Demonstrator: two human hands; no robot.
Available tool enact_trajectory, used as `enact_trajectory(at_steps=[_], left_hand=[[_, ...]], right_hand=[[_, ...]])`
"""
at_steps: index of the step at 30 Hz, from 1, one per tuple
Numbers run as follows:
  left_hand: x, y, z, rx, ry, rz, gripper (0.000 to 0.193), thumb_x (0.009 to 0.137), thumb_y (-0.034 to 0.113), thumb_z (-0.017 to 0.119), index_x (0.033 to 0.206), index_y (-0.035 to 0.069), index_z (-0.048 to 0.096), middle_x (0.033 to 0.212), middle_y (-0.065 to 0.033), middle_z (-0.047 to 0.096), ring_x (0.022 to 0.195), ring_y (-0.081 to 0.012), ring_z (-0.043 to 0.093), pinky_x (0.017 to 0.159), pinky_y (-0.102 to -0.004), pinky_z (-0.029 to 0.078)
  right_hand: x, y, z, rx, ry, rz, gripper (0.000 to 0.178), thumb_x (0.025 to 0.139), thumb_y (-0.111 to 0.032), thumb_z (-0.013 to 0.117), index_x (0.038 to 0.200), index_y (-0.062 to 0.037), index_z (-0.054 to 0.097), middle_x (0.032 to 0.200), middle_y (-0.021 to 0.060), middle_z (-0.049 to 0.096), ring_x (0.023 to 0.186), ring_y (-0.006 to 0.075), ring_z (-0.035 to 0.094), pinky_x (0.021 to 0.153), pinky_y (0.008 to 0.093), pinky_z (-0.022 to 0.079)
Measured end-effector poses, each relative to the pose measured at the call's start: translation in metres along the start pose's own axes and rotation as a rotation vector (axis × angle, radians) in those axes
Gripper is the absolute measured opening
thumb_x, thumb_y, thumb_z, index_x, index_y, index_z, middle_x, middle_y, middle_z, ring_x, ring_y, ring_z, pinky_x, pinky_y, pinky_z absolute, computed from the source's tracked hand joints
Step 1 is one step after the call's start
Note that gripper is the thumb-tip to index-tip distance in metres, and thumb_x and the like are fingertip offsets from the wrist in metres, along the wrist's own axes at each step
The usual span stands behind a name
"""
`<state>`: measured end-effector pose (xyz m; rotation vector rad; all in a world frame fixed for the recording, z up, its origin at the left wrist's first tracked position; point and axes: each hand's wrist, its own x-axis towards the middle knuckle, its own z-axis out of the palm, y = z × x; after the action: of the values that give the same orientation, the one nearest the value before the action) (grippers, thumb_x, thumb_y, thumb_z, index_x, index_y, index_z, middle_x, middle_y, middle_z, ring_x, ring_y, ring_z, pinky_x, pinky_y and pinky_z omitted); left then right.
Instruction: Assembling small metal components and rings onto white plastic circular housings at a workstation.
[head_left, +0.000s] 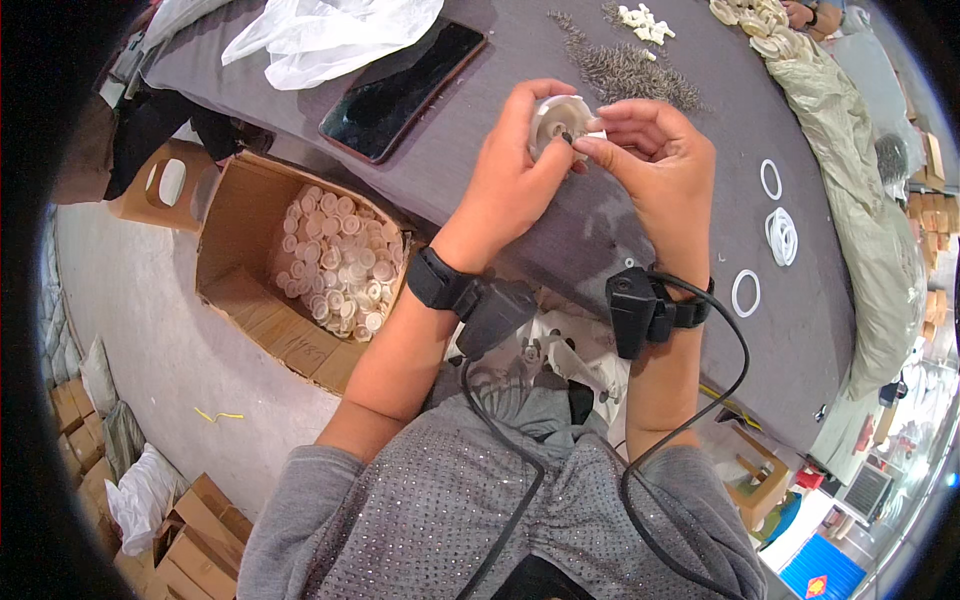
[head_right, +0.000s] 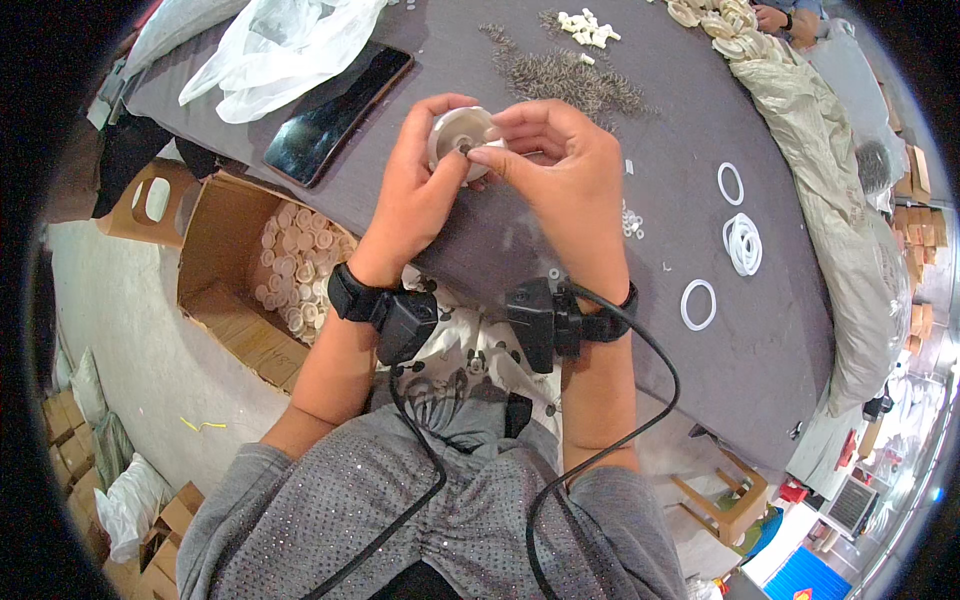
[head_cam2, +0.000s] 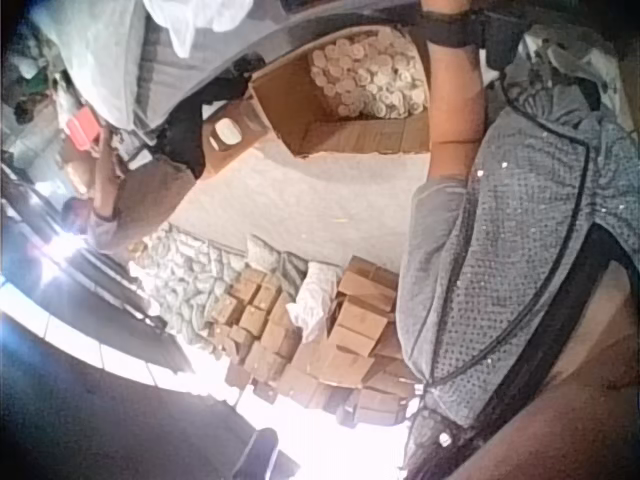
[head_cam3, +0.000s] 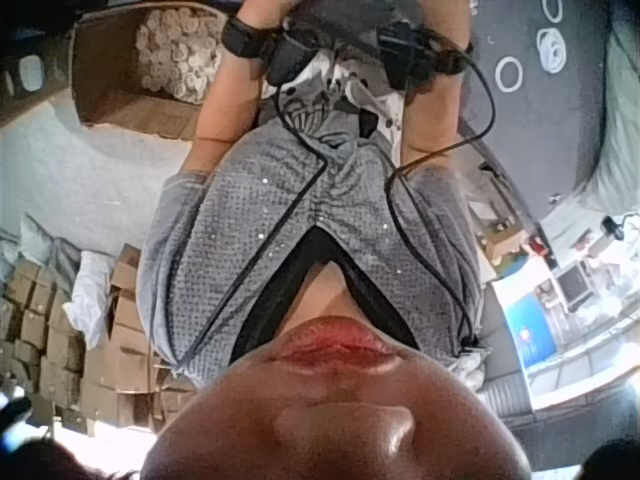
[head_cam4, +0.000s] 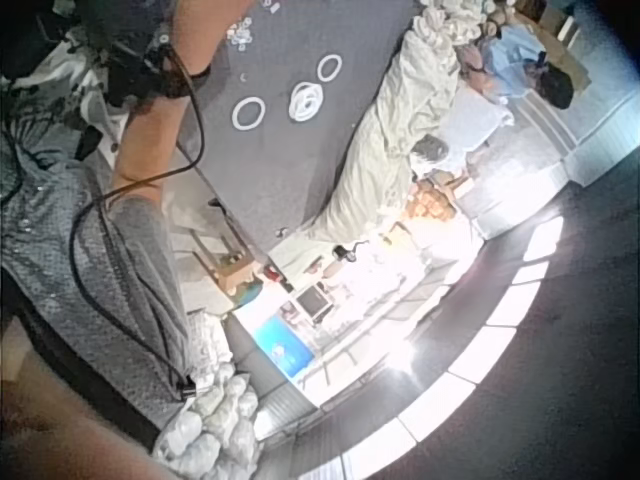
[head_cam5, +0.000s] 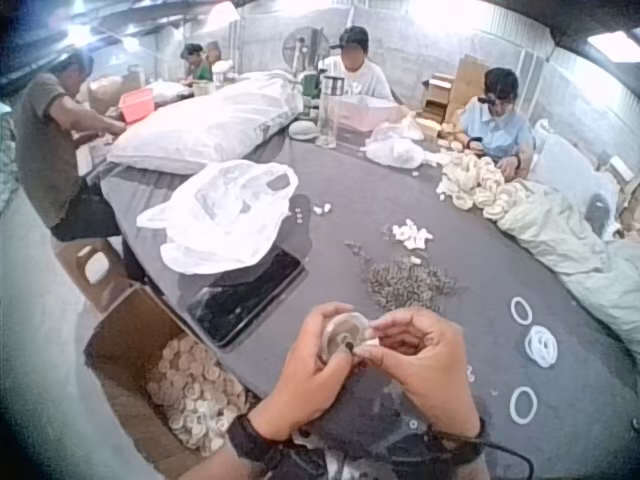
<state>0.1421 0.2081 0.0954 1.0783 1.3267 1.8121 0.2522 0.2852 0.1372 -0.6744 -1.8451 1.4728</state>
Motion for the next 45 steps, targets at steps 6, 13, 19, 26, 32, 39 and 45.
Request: enact_trajectory(at_steps=[6,13,19,26,32,39,45], left_hand=[[0.003,-0.002,-0.001,-0.173,0.017,-0.077,0.032,0.078,0.0,0.041,0.11,0.002,0.039,0.091,-0.0096,0.055,0.068,-0.0134,0.058,0.06,-0.0238,0.049],[0.003,-0.004,-0.001,-0.094,-0.003,-0.08,0.032,0.083,0.0,0.039,0.115,0.004,0.038,0.098,-0.0074,0.051,0.078,-0.0117,0.055,0.063,-0.0235,0.048],[0.002,-0.005,-0.002,-0.062,-0.022,-0.083,0.034,0.083,0.0,0.039,0.116,0.005,0.037,0.1,-0.0075,0.05,0.08,-0.0115,0.054,0.065,-0.024,0.049],[0.003,-0.009,-0.005,-0.041,-0.058,-0.056,0.034,0.084,0.0,0.035,0.118,0.005,0.037,0.102,-0.0085,0.049,0.085,-0.0124,0.051,0.068,-0.0251,0.049],[0.004,-0.012,-0.009,0.026,-0.112,0.025,0.035,0.083,-0.002,0.035,0.117,0.005,0.039,0.104,-0.0072,0.05,0.088,-0.0114,0.05,0.075,-0.0241,0.045],[0.004,-0.005,-0.012,0.007,-0.157,0.044,0.032,0.084,0.001,0.038,0.116,0.003,0.044,0.105,-0.0065,0.051,0.097,-0.0118,0.048,0.085,-0.0248,0.04],[0.001,-0.011,-0.007,0.088,-0.069,0.07,0.036,0.083,0.01,0.054,0.116,0.002,0.044,0.106,-0.0067,0.052,0.098,-0.0118,0.049,0.083,-0.0246,0.041]], right_hand=[[-0.003,-0.002,0.007,-0.026,0.017,0.024,0.021,0.072,0.001,0.064,0.091,0.0042,0.059,0.083,0.01,0.064,0.075,0.0133,0.062,0.064,0.0228,0.05],[-0.003,0.007,0.008,-0.246,0.062,-0.164,0.019,0.074,0.0,0.059,0.093,0.0004,0.061,0.084,0.0104,0.065,0.076,0.0157,0.064,0.067,0.0244,0.049],[-0.003,0.006,0.006,-0.346,0.038,-0.2,0.019,0.073,0.0,0.059,0.092,-0.0003,0.061,0.083,0.0101,0.065,0.075,0.0166,0.064,0.067,0.0248,0.049],[-0.005,0.004,0.006,-0.192,-0.004,-0.07,0.014,0.072,-0.002,0.062,0.085,0.0016,0.061,0.077,0.0081,0.064,0.069,0.0127,0.063,0.063,0.0238,0.049],[-0.002,0.006,-0.002,-0.121,-0.092,0.06,0.013,0.072,-0.003,0.064,0.083,0.0024,0.061,0.075,0.008,0.063,0.066,0.0107,0.061,0.062,0.0221,0.049],[0.0,0.008,-0.005,0.112,-0.142,0.171,0.012,0.077,-0.005,0.062,0.085,0.0039,0.061,0.078,0.008,0.063,0.07,0.0131,0.061,0.066,0.0231,0.049],[0.0,0.013,-0.002,0.068,-0.087,0.117,0.014,0.078,-0.006,0.061,0.087,0.0044,0.06,0.081,0.0069,0.062,0.074,0.0113,0.059,0.067,0.0221,0.049]])
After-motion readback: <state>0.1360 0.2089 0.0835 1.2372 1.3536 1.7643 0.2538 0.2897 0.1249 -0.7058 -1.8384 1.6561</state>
